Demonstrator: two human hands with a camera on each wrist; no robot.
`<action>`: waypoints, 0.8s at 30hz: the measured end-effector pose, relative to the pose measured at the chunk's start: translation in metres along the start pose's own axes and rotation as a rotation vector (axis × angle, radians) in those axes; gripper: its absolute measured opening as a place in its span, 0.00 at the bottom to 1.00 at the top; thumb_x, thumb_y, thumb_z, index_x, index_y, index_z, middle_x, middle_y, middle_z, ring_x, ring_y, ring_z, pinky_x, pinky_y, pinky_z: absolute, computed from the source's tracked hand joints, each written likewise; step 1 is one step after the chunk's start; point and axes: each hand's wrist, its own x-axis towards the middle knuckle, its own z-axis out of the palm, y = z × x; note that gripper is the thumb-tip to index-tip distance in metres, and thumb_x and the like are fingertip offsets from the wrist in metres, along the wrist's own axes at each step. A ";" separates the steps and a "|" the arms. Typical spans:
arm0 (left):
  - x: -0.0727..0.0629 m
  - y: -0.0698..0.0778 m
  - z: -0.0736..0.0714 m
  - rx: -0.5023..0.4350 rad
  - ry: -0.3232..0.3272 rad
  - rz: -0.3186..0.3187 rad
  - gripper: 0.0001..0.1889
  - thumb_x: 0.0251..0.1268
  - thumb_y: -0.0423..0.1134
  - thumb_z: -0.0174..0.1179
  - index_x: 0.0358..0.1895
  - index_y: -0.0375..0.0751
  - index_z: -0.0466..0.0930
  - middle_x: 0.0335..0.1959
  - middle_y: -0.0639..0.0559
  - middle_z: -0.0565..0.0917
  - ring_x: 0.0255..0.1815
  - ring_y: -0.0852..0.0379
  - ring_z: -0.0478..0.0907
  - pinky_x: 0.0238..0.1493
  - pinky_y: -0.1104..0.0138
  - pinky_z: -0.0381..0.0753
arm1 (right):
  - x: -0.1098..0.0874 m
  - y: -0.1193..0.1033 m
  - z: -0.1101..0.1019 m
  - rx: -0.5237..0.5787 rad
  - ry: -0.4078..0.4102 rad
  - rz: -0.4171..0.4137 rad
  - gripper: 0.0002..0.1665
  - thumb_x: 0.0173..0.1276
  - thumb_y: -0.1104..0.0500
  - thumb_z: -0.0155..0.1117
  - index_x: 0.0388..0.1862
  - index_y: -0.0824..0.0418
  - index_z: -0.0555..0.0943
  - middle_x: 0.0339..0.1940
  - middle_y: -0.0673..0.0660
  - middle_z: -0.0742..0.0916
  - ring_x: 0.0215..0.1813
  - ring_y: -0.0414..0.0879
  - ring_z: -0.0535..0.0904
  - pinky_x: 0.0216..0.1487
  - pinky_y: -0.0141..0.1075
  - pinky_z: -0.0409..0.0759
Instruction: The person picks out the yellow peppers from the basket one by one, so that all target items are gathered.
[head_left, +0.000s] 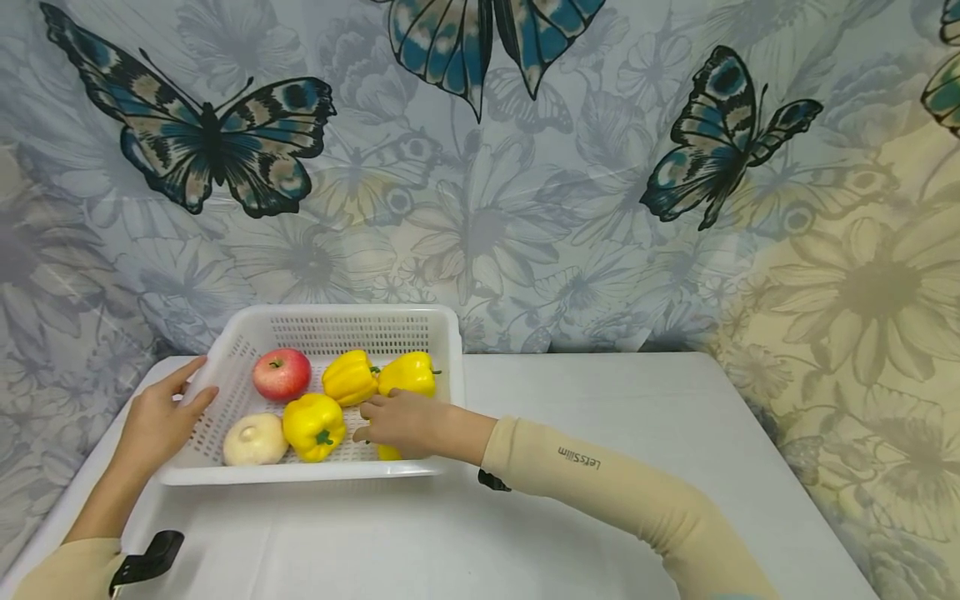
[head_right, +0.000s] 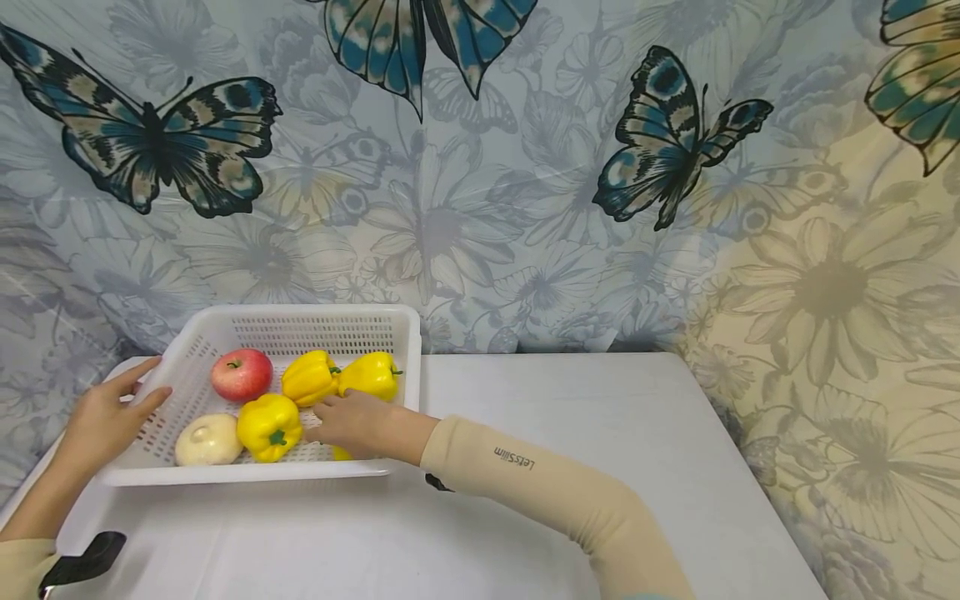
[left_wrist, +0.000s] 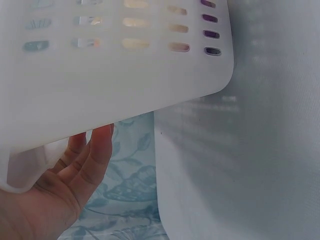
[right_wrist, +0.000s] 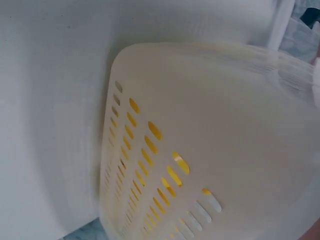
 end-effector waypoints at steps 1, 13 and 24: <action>0.000 0.000 0.000 -0.001 -0.002 -0.002 0.29 0.72 0.38 0.56 0.70 0.26 0.62 0.43 0.22 0.77 0.29 0.42 0.79 0.21 0.65 0.71 | 0.001 0.000 0.000 -0.007 -0.004 0.003 0.31 0.72 0.55 0.61 0.72 0.40 0.68 0.69 0.49 0.72 0.71 0.42 0.65 0.68 0.37 0.66; 0.000 0.000 0.000 -0.010 0.003 0.001 0.28 0.72 0.38 0.56 0.70 0.27 0.63 0.42 0.23 0.77 0.30 0.41 0.80 0.21 0.65 0.72 | -0.003 0.005 -0.011 0.148 -0.028 0.065 0.38 0.63 0.51 0.71 0.71 0.42 0.70 0.68 0.47 0.73 0.69 0.42 0.67 0.60 0.40 0.74; -0.001 0.000 0.000 -0.008 -0.001 -0.002 0.28 0.73 0.38 0.56 0.70 0.27 0.63 0.43 0.22 0.77 0.30 0.40 0.80 0.21 0.65 0.72 | -0.023 0.022 -0.024 0.236 0.101 0.074 0.38 0.63 0.54 0.71 0.72 0.46 0.70 0.68 0.49 0.73 0.68 0.44 0.68 0.61 0.36 0.73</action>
